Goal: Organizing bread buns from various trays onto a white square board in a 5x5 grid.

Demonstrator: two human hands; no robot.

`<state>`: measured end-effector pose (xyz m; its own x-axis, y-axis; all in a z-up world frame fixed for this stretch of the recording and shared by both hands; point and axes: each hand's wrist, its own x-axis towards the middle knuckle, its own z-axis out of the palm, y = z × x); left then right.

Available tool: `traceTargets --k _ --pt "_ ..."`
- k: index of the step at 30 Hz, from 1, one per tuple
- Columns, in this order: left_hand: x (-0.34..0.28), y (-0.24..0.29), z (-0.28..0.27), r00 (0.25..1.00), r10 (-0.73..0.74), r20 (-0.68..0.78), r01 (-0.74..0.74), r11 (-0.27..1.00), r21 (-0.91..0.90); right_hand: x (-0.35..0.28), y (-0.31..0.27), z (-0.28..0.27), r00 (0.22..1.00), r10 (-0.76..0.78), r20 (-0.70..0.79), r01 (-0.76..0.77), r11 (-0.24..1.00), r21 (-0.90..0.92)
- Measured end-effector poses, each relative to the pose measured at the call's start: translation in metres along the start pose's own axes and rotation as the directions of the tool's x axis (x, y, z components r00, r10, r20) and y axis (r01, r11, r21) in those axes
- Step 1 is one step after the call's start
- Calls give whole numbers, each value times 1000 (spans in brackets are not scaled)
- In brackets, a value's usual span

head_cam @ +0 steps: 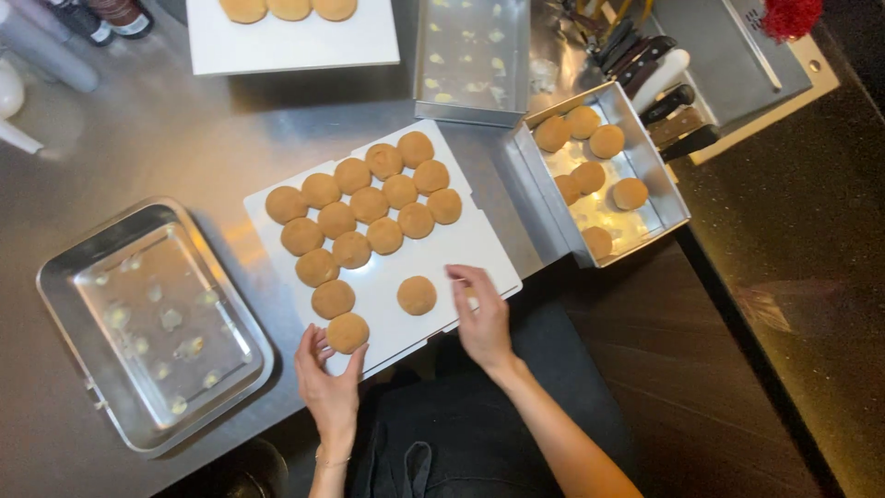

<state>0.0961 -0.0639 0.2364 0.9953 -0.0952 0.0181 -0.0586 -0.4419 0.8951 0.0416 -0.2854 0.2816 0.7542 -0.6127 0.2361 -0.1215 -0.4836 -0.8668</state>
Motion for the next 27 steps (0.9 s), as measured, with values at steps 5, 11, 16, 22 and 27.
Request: traceTargets --k 5,11,16,22,27 --pt "-7 -2 10 998 46 -48 -44 998 43 70 101 -165 984 -19 -179 -38 949 -314" --pt "-10 2 16 993 80 -82 -61 975 214 163 185 -269 930 -137 341 348 626 -698" --pt "-7 10 20 993 99 -65 -67 921 385 194 224 -275 668 -99 737 718 343 -605" --pt "-3 -1 27 985 139 -100 -79 889 451 203 211 -281 656 89 750 652 433 -622" --pt "0 10 20 990 114 -88 -83 952 296 168 121 -236 897 -62 438 249 889 -384"
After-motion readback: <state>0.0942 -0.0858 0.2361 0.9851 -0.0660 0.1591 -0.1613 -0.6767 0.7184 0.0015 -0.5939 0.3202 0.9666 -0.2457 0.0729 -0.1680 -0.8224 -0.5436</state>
